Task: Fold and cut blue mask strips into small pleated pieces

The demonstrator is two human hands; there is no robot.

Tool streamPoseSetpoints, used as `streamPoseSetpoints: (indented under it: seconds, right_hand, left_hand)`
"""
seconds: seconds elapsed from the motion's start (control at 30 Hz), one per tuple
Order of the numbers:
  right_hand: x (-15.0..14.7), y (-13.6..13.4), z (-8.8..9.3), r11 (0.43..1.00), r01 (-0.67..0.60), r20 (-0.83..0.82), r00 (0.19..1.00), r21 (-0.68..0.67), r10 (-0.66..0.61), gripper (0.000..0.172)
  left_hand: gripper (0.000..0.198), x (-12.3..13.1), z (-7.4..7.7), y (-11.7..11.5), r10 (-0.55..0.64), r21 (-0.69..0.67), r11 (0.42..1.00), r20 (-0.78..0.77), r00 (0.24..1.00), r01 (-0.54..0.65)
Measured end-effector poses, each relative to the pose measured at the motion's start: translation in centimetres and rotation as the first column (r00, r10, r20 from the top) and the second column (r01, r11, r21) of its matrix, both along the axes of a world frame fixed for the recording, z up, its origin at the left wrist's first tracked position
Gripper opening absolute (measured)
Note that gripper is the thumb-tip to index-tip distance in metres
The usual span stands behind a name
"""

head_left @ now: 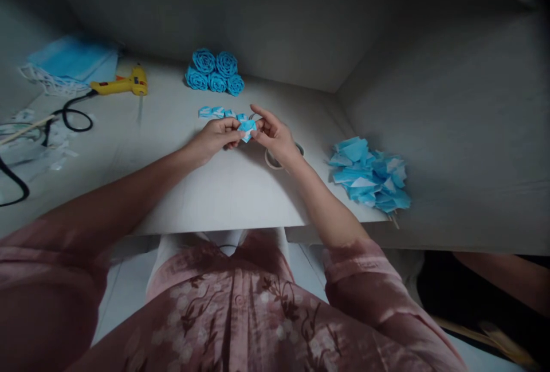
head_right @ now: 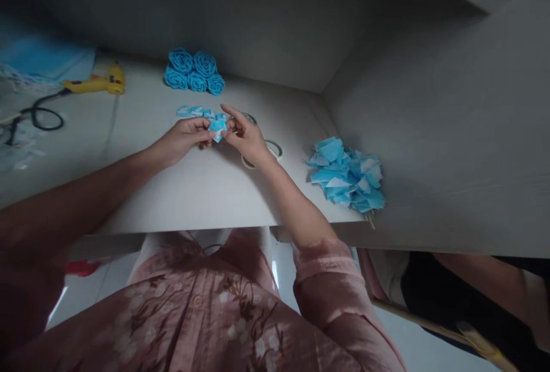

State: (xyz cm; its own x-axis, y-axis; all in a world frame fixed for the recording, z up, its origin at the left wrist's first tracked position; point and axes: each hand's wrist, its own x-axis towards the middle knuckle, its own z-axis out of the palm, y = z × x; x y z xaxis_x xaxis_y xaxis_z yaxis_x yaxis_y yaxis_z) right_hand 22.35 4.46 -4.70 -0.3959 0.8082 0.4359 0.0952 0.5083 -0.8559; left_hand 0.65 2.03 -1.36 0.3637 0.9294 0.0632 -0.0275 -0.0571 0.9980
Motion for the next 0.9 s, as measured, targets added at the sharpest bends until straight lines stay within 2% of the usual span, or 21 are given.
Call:
streamPoseSetpoints:
  seconds: [0.13,0.27,0.43,0.6,0.8,0.9]
  right_hand:
    - [0.2,-0.6,0.9,0.986,0.153,0.024,0.988,0.062,-0.155,0.071]
    - [-0.1,-1.6,1.9,0.964,0.248,0.038,0.967,0.096,-0.252,0.057]
    - [-0.5,-2.1,2.1,0.974,0.226,0.023,0.974,0.023,-0.226,0.057]
    - [-0.6,-1.9,1.9,0.983,0.170,-0.017,0.985,-0.064,-0.171,0.063]
    - [-0.6,-1.2,1.5,0.988,0.128,-0.048,0.990,-0.081,-0.133,0.074]
    - [-0.1,-1.0,1.6,0.982,0.151,-0.119,0.979,-0.115,-0.165,0.076]
  left_hand:
    - [0.037,0.0,0.0,0.1,0.013,-0.053,0.999,0.088,0.996,-0.008]
    - [0.038,0.1,0.2,0.2,0.027,-0.056,0.998,0.095,0.995,-0.021]
    - [0.024,0.0,0.5,0.0,0.050,0.010,0.999,0.011,0.999,-0.050]
    - [0.026,0.0,0.5,-0.3,0.038,0.061,0.998,-0.063,0.997,-0.034]
    - [0.021,0.1,0.1,-0.3,-0.030,0.074,0.996,-0.141,0.990,0.041]
    - [0.019,0.0,0.2,-0.2,-0.024,0.064,0.997,-0.124,0.992,0.032]
